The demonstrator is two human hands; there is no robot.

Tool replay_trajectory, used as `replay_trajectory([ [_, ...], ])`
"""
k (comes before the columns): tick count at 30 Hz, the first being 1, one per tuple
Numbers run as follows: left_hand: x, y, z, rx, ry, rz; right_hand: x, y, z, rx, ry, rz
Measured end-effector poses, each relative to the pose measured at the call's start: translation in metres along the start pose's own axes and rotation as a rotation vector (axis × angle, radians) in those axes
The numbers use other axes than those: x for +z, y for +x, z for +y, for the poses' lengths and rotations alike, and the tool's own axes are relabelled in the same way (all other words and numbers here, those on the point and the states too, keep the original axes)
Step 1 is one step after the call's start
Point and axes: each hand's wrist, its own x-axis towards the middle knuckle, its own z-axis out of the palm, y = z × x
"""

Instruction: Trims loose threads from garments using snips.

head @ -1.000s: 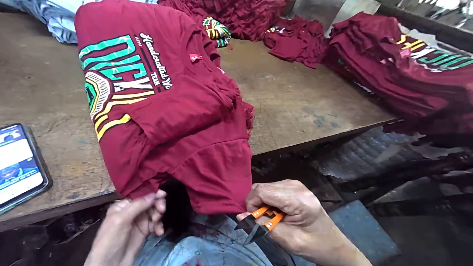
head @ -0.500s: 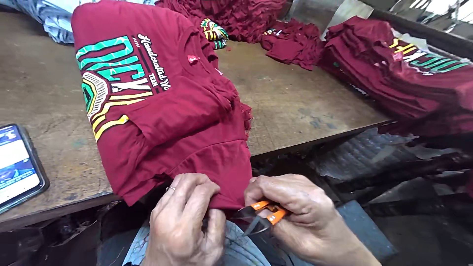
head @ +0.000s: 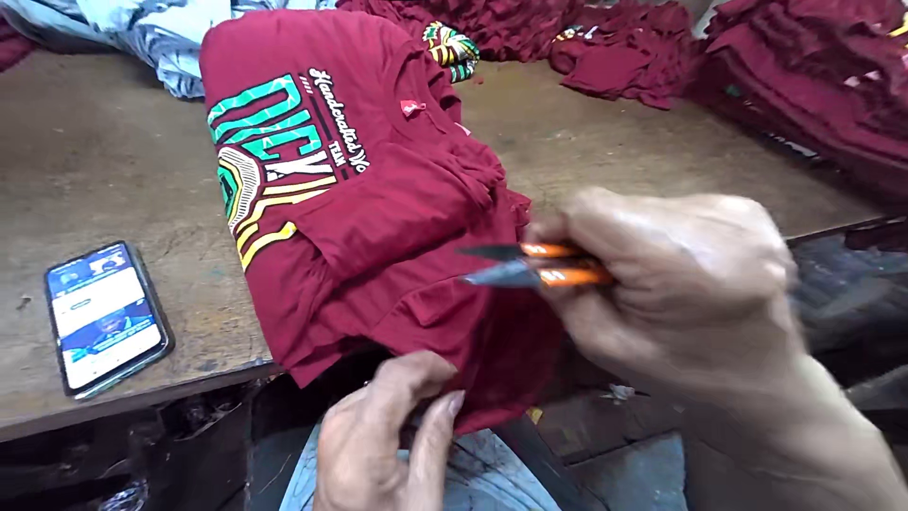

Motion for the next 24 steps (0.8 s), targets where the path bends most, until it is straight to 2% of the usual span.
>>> replay_trajectory([
  [3,-0.007,0.005,-0.003,-0.112,-0.296,0.098,0.078,0.044,0.014,-0.144,0.093,0.326],
  [4,-0.011,0.004,-0.007,-0.177,-0.395,0.113,0.076,0.044,0.008,-0.138,0.16,0.253],
  [6,-0.021,-0.002,-0.015,-0.331,-0.563,0.134,0.045,0.032,-0.012,-0.102,0.399,-0.064],
  [8,-0.026,-0.009,-0.019,-0.471,-0.691,0.164,0.037,0.011,-0.016,-0.148,0.675,-0.233],
  [9,-0.028,-0.012,-0.02,-0.512,-0.742,0.179,0.04,-0.004,-0.015,-0.17,0.723,-0.31],
  [11,-0.028,-0.019,-0.024,-0.551,-0.822,0.202,0.051,-0.033,-0.013,-0.206,0.582,-0.403],
  [14,-0.028,-0.021,-0.023,-0.588,-0.857,0.232,0.068,-0.073,-0.011,-0.215,0.295,-0.407],
  [19,-0.033,-0.027,-0.022,-0.586,-0.762,0.202,0.055,-0.1,-0.001,-0.034,0.362,-0.432],
  [24,-0.039,-0.035,-0.014,-0.631,-0.69,0.114,0.047,-0.092,-0.009,0.405,0.741,-0.207],
])
